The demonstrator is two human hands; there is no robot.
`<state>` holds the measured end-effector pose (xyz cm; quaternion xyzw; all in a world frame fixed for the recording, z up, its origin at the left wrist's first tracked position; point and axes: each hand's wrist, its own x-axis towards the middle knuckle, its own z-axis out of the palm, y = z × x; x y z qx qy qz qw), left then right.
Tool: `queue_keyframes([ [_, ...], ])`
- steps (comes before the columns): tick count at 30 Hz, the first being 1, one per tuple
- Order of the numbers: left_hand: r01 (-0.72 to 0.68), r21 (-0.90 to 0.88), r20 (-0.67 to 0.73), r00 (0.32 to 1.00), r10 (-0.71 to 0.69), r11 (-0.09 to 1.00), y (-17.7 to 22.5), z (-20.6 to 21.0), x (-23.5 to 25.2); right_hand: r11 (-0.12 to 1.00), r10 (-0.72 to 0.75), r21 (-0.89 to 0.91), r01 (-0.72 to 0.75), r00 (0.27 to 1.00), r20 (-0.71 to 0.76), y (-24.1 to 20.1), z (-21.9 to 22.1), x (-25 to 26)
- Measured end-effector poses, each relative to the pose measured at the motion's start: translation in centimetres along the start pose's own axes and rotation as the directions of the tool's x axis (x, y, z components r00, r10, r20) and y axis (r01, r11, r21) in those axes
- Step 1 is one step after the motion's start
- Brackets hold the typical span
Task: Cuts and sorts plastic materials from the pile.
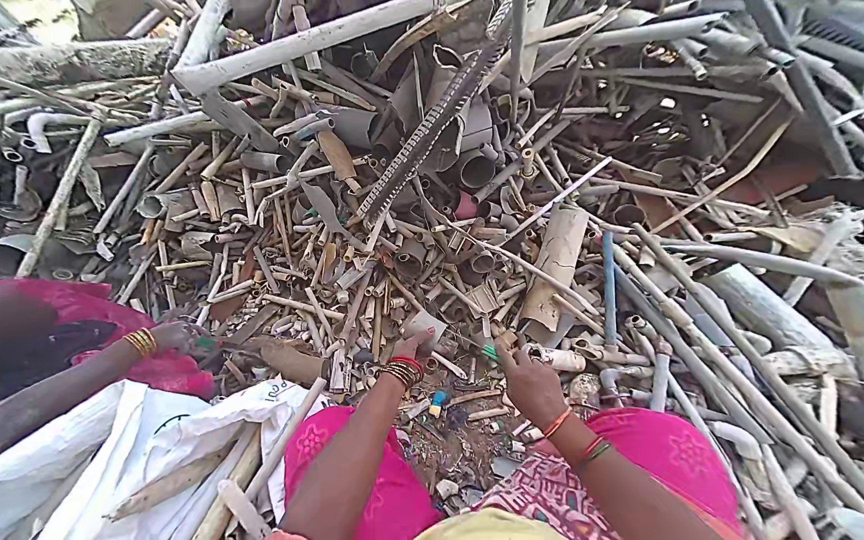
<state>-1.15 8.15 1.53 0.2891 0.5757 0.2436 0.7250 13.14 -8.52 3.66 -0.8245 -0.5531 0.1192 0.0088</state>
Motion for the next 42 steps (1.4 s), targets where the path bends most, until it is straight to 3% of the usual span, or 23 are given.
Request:
queue_keyframes([
  [1, -0.009, 0.028, 0.005, 1.000, 0.009, 1.000, -0.2, 0.2, -0.6, 1.000, -0.001, -0.001, 0.001, 0.997, -0.078, -0.1, 0.4, -0.4],
  [2, -0.017, 0.049, 0.018, 1.000, 0.016, 0.999, -0.4, 0.3, -1.1, 0.999, -0.003, 0.045, 0.006, 0.998, -0.055, -0.4, 0.4, -0.8],
  [4, -0.024, 0.044, 0.028, 0.999, 0.023, 0.999, -0.9, 0.4, -1.5, 0.963, -0.041, 0.268, -0.026, 0.970, 0.241, -0.6, -0.6, -1.3],
  [6, -0.051, 0.000, -0.015, 0.999, 0.051, 0.999, -1.8, 0.0, -0.6, 0.776, -0.177, 0.625, -0.084, 0.922, 0.345, 0.4, -0.5, -1.7],
  [8, -0.101, -0.061, -0.069, 0.993, 0.097, 0.993, -1.8, -0.2, -0.3, 0.597, -0.192, 0.784, -0.172, 0.918, 0.347, 1.9, 0.1, -2.1],
  [9, -0.125, -0.079, -0.092, 0.989, 0.118, 0.989, -1.4, -0.4, -0.6, 0.616, -0.164, 0.766, -0.185, 0.921, 0.354, 2.8, -0.1, -2.1],
  [12, -0.181, -0.009, -0.154, 0.972, 0.178, 0.983, -0.5, -1.2, -0.8, 0.861, -0.036, 0.475, -0.182, 0.910, 0.413, 5.4, -2.6, -1.6],
  [14, -0.219, 0.070, -0.149, 0.962, 0.227, 0.973, -0.7, -1.9, -0.4, 0.880, 0.067, 0.424, -0.213, 0.941, 0.332, 6.0, -3.6, -2.0],
  [16, -0.268, 0.156, -0.121, 0.950, 0.287, 0.951, -1.0, -2.2, 0.0, 0.822, 0.143, 0.550, -0.146, 0.989, 0.048, 5.1, -3.3, -2.7],
  [18, -0.303, 0.235, -0.058, 0.944, 0.324, 0.924, -1.4, -2.2, 0.2, 0.731, 0.171, 0.676, 0.093, 0.934, -0.313, 3.0, -0.3, -2.5],
  [19, -0.316, 0.260, -0.027, 0.942, 0.334, 0.912, -1.6, -2.1, 0.2, 0.720, 0.127, 0.676, 0.154, 0.929, -0.347, 2.0, 1.0, -2.3],
  [20, -0.324, 0.265, -0.013, 0.941, 0.340, 0.908, -1.7, -2.0, 0.0, 0.746, 0.036, 0.650, 0.145, 0.966, -0.256, 1.4, 1.7, -2.3],
  [21, -0.323, 0.265, -0.019, 0.940, 0.339, 0.909, -1.7, -1.9, -0.2, 0.785, -0.066, 0.616, 0.064, 0.998, -0.020, 1.0, 1.5, -2.1],
  [23, -0.325, 0.274, -0.066, 0.932, 0.355, 0.905, -1.5, -1.8, -0.1, 0.837, -0.116, 0.546, -0.024, 0.968, 0.221, 0.6, 1.1, -0.9],
  [25, -0.343, 0.385, -0.079, 0.913, 0.401, 0.857, -1.2, -2.2, -0.3, 0.815, -0.050, 0.576, -0.059, 0.984, 0.172, 1.0, 0.7, -0.6],
  [29, -0.383, 0.615, -0.054, 0.852, 0.521, 0.690, -0.3, -2.1, -1.7, 0.610, 0.138, 0.791, 0.046, 0.977, -0.163, 1.0, 1.4, -0.6],
  [31, -0.413, 0.605, -0.050, 0.834, 0.550, 0.681, -0.5, -2.0, -1.8, 0.627, -0.037, 0.779, 0.012, 0.999, 0.015, 0.4, 2.2, -1.0],
  [33, -0.413, 0.627, -0.045, 0.827, 0.560, 0.661, -0.2, -2.0, -1.7, 0.702, -0.169, 0.709, -0.063, 0.953, 0.252, -0.3, 2.3, -0.4],
  [34, -0.405, 0.643, -0.040, 0.830, 0.557, 0.650, -0.1, -2.1, -1.5, 0.718, -0.161, 0.691, -0.081, 0.947, 0.279, -0.6, 2.2, 0.0],
  [36, -0.404, 0.687, -0.016, 0.822, 0.569, 0.604, 0.1, -1.9, -1.5, 0.737, -0.100, 0.674, -0.047, 0.979, 0.178, -0.1, 1.4, 0.4],
  [39, -0.544, 0.664, 0.044, 0.713, 0.700, 0.513, 0.2, -2.1, -2.7, 0.817, -0.014, 0.573, 0.061, 0.996, -0.087, 2.0, -0.5, -0.2],
  [40, -0.624, 0.625, 0.057, 0.636, 0.770, 0.469, 0.8, -2.5, -3.7, 0.844, -0.010, 0.526, 0.100, 0.985, -0.171, 2.9, -0.9, -0.5],
  [42, -0.790, 0.555, 0.075, 0.360, 0.930, 0.261, 3.3, -4.4, -5.9, 0.879, -0.035, 0.444, 0.175, 0.952, -0.305, 4.8, -1.4, -0.6],
])
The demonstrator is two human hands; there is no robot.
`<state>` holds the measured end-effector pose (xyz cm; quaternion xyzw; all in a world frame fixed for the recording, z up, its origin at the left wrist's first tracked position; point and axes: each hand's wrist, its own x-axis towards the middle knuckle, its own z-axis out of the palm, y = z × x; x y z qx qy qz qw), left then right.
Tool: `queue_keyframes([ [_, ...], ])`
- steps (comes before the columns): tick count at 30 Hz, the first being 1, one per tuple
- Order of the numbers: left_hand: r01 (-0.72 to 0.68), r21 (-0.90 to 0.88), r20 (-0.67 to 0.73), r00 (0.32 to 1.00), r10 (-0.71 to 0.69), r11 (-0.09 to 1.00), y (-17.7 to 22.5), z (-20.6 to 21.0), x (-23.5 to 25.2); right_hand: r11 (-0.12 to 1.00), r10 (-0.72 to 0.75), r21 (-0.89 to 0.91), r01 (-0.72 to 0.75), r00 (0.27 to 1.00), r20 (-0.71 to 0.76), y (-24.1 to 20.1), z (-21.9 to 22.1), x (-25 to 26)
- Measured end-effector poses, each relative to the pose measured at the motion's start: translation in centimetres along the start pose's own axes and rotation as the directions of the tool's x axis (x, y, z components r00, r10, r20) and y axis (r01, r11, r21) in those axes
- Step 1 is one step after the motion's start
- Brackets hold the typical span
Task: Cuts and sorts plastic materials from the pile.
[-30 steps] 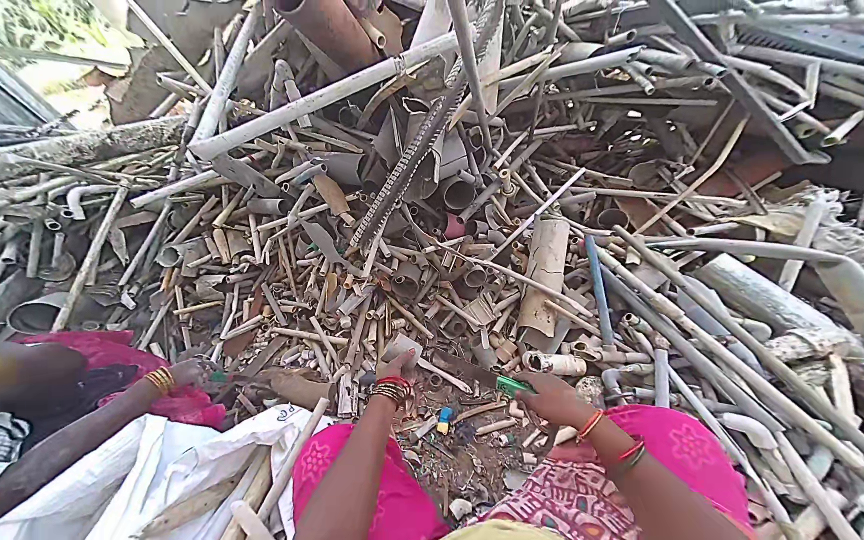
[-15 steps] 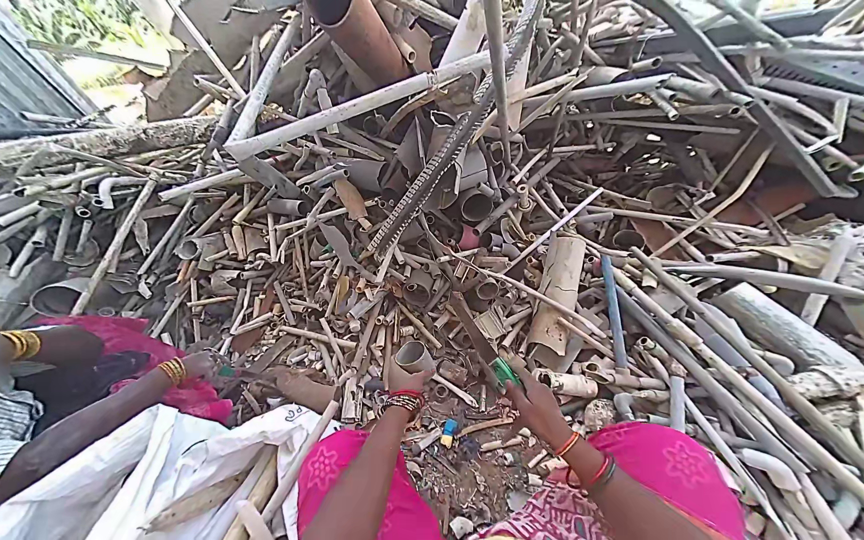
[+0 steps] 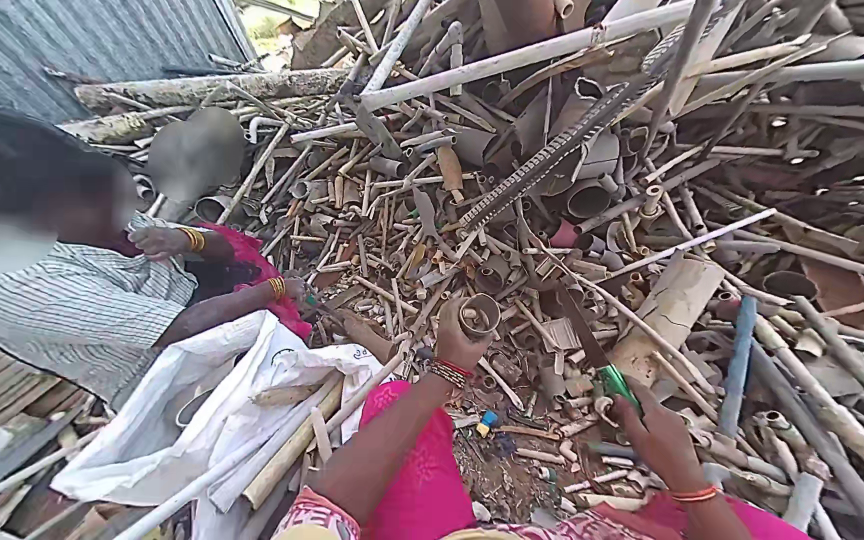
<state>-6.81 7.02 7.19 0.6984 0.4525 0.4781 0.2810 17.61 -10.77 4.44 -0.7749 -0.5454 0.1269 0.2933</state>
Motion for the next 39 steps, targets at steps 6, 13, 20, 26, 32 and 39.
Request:
queue_keyframes([
  [6, -0.326, 0.577, -0.052, 0.901, 0.431, 0.749, 5.1, -20.3, 3.1, 0.998, 0.011, 0.059, -0.008, 0.998, -0.059, 4.0, -1.6, 1.1],
  [13, 0.182, 0.751, 0.020, 0.954, -0.298, 0.634, 1.7, -29.5, -2.1, 0.994, -0.110, 0.004, 0.110, 0.993, 0.031, 3.2, -0.3, 2.6],
  [20, -0.104, 0.965, 0.264, 0.400, -0.878, 0.242, -5.1, -22.9, -3.3, 0.981, -0.170, -0.075, 0.177, 0.981, 0.094, 1.8, -0.5, 2.1],
  [26, 0.244, 0.744, 0.300, 0.710, -0.637, 0.622, -0.7, -23.2, -6.2, 0.999, -0.050, -0.006, 0.052, 0.983, 0.179, 6.6, -2.0, 1.2],
  [32, 0.146, 0.955, 0.209, 0.291, -0.934, 0.259, -1.0, -17.2, -9.2, 1.000, 0.013, -0.030, -0.007, 0.975, 0.223, 6.4, -2.9, 0.5],
  [39, 0.170, 0.936, 0.237, 0.340, -0.910, 0.307, -3.8, -14.5, -9.4, 0.991, 0.010, -0.132, 0.018, 0.977, 0.214, 4.4, -4.2, -0.9],
])
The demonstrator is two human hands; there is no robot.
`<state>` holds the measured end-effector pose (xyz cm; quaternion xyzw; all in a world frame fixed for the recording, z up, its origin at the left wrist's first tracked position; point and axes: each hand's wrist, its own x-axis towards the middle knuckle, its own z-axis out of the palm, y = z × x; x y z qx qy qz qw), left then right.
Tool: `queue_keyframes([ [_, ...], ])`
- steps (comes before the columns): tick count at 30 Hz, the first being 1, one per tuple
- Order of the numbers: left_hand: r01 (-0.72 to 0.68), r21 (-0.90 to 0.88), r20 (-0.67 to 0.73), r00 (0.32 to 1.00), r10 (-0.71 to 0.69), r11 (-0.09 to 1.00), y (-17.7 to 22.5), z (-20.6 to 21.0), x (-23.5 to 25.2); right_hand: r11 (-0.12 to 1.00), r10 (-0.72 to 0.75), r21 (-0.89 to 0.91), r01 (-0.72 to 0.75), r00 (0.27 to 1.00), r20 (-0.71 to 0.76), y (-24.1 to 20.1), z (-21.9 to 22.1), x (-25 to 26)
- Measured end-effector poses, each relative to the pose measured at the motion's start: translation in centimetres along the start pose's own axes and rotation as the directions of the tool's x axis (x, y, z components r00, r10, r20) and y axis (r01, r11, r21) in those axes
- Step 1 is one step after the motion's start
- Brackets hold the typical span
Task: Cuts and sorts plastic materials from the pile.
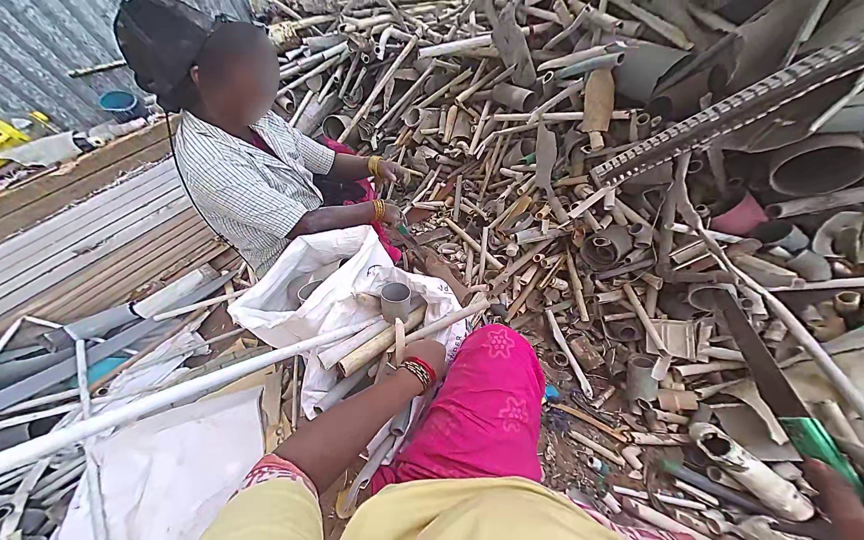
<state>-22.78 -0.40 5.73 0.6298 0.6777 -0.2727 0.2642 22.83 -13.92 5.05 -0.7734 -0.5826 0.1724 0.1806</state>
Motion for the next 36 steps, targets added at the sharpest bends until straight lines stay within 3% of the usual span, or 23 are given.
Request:
queue_keyframes([
  [2, -0.098, -0.128, -0.129, 0.988, 0.081, 0.987, -0.6, -1.7, -1.4, 1.000, 0.018, 0.001, -0.018, 1.000, -0.018, -0.3, -0.6, -0.3],
  [4, -0.250, -0.326, -0.350, 0.928, 0.130, 0.912, -1.8, -3.4, -3.0, 0.999, 0.019, 0.041, -0.016, 0.998, -0.066, 0.1, -0.7, -0.5],
  [6, -0.360, -0.419, -0.460, 0.876, 0.147, 0.833, -2.8, -3.7, -3.1, 0.997, 0.015, 0.077, -0.007, 0.994, -0.104, 1.2, -0.5, -0.4],
  [11, -0.555, -0.331, -0.617, 0.739, 0.270, 0.763, -3.6, -2.6, -1.5, 0.998, 0.035, 0.063, -0.028, 0.993, -0.115, 0.8, -0.8, 0.2],
  [13, -0.546, -0.345, -0.580, 0.764, 0.284, 0.764, -4.0, -3.8, -1.7, 0.999, 0.026, 0.042, -0.021, 0.992, -0.125, -0.4, -0.8, 0.4],
  [15, -0.428, -0.334, -0.480, 0.844, 0.239, 0.840, -5.0, -6.4, -3.1, 1.000, -0.003, 0.006, 0.004, 0.987, -0.162, -0.9, -0.1, 1.0],
  [18, -0.053, -0.220, -0.370, 0.928, -0.033, 0.974, -6.7, -10.2, -4.1, 0.999, 0.028, -0.022, -0.031, 0.991, -0.129, -1.6, 0.4, 1.3],
  [20, 0.117, -0.128, -0.287, 0.946, -0.150, 0.985, -8.0, -10.6, -2.1, 0.996, 0.071, -0.037, -0.075, 0.992, -0.103, -2.2, -0.1, 1.4],
  [22, 0.122, -0.134, -0.209, 0.967, -0.148, 0.983, -9.3, -9.4, 1.8, 0.991, 0.120, -0.041, -0.125, 0.988, -0.095, -2.4, -0.5, 1.6],
  [26, -0.017, -0.348, -0.290, 0.953, -0.091, 0.937, -8.8, -7.5, 6.5, 0.968, 0.248, -0.043, -0.249, 0.968, -0.033, -2.4, -1.3, 1.8],
  [28, -0.086, -0.220, -0.273, 0.962, 0.024, 0.972, -7.1, -7.7, 6.5, 0.960, 0.276, -0.043, -0.276, 0.961, 0.003, -2.3, -1.6, 1.7],
  [30, -0.106, 0.043, -0.188, 0.976, 0.112, 0.993, -4.5, -8.8, 5.2, 0.956, 0.291, -0.041, -0.290, 0.956, 0.020, -2.1, -2.0, 1.4],
  [31, -0.094, -0.011, -0.170, 0.981, 0.091, 0.995, -3.1, -9.3, 4.3, 0.955, 0.294, -0.039, -0.294, 0.956, 0.015, -2.0, -2.3, 1.2],
  [32, -0.097, -0.197, -0.196, 0.979, 0.058, 0.976, -2.7, -9.2, 4.4, 0.953, 0.301, -0.030, -0.301, 0.954, 0.009, -1.7, -2.5, 0.8],
  [34, -0.093, -0.414, -0.180, 0.984, 0.019, 0.906, -4.1, -9.1, 7.1, 0.945, 0.328, -0.003, -0.328, 0.944, -0.028, -0.9, -3.0, -0.2],
  [36, -0.045, -0.343, -0.139, 0.990, -0.003, 0.938, -5.0, -10.9, 7.4, 0.934, 0.357, 0.033, -0.356, 0.930, -0.087, 0.5, -3.5, -1.2],
])
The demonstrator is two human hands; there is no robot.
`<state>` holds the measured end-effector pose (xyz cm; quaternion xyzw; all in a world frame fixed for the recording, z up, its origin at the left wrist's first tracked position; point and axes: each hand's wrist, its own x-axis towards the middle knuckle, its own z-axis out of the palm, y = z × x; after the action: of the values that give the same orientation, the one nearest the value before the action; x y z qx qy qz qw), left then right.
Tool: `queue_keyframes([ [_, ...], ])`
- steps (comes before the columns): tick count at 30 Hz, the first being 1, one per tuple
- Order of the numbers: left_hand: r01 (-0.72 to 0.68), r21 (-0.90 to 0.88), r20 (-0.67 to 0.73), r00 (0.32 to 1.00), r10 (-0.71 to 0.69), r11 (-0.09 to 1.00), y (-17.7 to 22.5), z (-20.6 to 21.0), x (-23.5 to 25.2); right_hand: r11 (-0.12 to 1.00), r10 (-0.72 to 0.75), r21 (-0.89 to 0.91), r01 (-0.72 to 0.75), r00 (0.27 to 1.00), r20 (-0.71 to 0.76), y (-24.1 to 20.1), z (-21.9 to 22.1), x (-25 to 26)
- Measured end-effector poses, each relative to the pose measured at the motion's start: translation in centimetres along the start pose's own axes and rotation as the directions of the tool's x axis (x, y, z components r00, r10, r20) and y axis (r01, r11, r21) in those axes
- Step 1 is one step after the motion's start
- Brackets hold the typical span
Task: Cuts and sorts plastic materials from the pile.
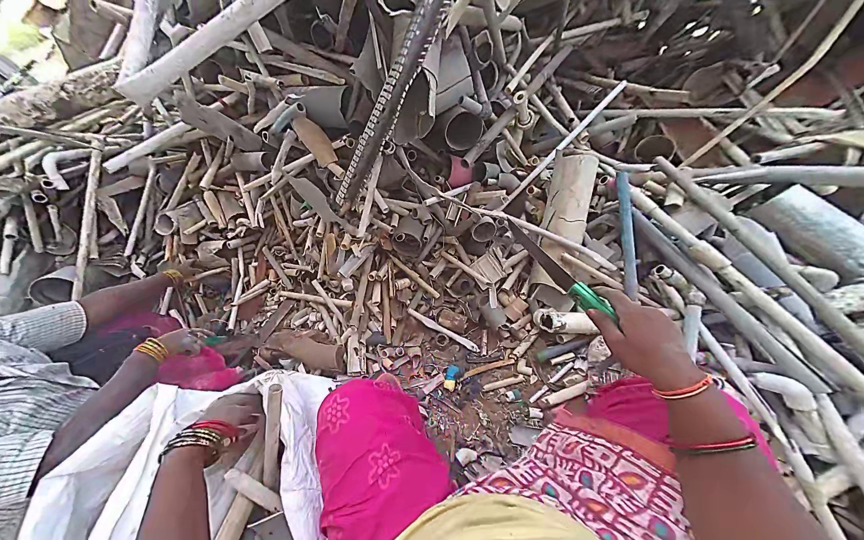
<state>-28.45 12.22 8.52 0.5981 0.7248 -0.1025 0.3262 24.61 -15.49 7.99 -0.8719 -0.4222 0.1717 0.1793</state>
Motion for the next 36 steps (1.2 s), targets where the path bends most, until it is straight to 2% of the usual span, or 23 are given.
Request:
queue_keyframes([
  [2, -0.018, 0.241, -0.161, 0.985, 0.058, 0.970, 2.0, -3.3, -2.5, 0.998, 0.057, 0.034, -0.056, 0.998, -0.030, 1.3, -0.4, -0.1],
  [4, -0.105, 0.343, -0.280, 0.937, 0.208, 0.933, 6.7, -4.9, -7.1, 0.990, 0.117, 0.079, -0.115, 0.993, -0.031, 1.9, -0.5, -0.2],
  [5, -0.211, 0.348, -0.333, 0.883, 0.331, 0.913, 9.3, -4.6, -8.8, 0.984, 0.137, 0.114, -0.133, 0.990, -0.023, 1.9, -0.5, -0.1],
  [7, -0.468, 0.352, -0.375, 0.723, 0.580, 0.811, 14.6, -1.7, -9.6, 0.971, 0.121, 0.214, -0.111, 0.992, -0.034, 1.7, -0.1, 0.2],
  [8, -0.579, 0.353, -0.329, 0.659, 0.677, 0.735, 17.5, 0.6, -9.1, 0.960, 0.107, 0.263, -0.092, 0.993, -0.043, 1.5, 0.0, 0.3],
  [9, -0.646, 0.354, -0.212, 0.649, 0.731, 0.676, 20.5, 3.0, -8.5, 0.947, 0.094, 0.313, -0.073, 0.994, -0.053, 1.3, 0.2, 0.3],
  [10, -0.667, 0.380, -0.028, 0.684, 0.728, 0.641, 23.5, 5.6, -7.9, 0.933, 0.087, 0.355, -0.062, 0.995, -0.055, 1.2, 0.4, 0.5],
  [12, -0.655, 0.536, 0.377, 0.750, 0.543, 0.532, 28.7, 11.2, -5.9, 0.908, 0.080, 0.415, -0.058, 0.996, -0.035, 1.0, 0.8, 0.9],
  [14, -0.699, 0.603, 0.595, 0.715, 0.368, 0.384, 31.6, 17.7, -2.7, 0.886, 0.085, 0.456, -0.085, 0.996, 0.021, 0.8, 1.5, 1.5],
  [16, -0.769, 0.543, 0.717, 0.634, 0.290, 0.338, 33.1, 23.5, 0.7, 0.864, 0.099, 0.482, -0.145, 0.988, 0.119, 0.5, 2.0, 2.9],
  [18, -0.802, 0.437, 0.776, 0.565, 0.281, 0.406, 34.7, 27.9, 3.4, 0.865, 0.110, 0.464, -0.191, 0.974, 0.196, 0.0, 2.3, 5.1],
  [19, -0.791, 0.400, 0.770, 0.564, 0.299, 0.462, 35.5, 29.8, 4.5, 0.880, 0.118, 0.427, -0.207, 0.967, 0.226, -0.2, 2.4, 6.3],
  [22, -0.706, 0.370, 0.671, 0.652, 0.352, 0.603, 37.7, 33.6, 6.1, 0.929, 0.161, 0.272, -0.251, 0.936, 0.313, -1.0, 2.7, 9.4],
  [26, -0.642, 0.476, 0.612, 0.733, 0.297, 0.601, 40.1, 36.6, 7.9, 0.929, 0.194, 0.228, -0.292, 0.908, 0.372, -0.9, 3.3, 11.3],
  [28, -0.621, 0.494, 0.610, 0.747, 0.267, 0.609, 41.2, 37.0, 8.5, 0.926, 0.198, 0.229, -0.299, 0.904, 0.380, -0.7, 3.7, 12.0],
  [31, -0.564, 0.426, 0.584, 0.769, 0.261, 0.708, 42.3, 35.6, 9.2, 0.928, 0.208, 0.208, -0.309, 0.892, 0.400, -0.7, 4.0, 12.6],
  [34, -0.559, 0.339, 0.537, 0.776, 0.332, 0.757, 42.1, 34.2, 12.2, 0.914, 0.212, 0.246, -0.322, 0.897, 0.389, -0.7, 4.0, 13.0],
  [36, -0.585, 0.250, 0.542, 0.745, 0.389, 0.771, 41.6, 33.1, 13.2, 0.884, 0.202, 0.327, -0.336, 0.903, 0.380, -0.8, 4.0, 12.9],
])
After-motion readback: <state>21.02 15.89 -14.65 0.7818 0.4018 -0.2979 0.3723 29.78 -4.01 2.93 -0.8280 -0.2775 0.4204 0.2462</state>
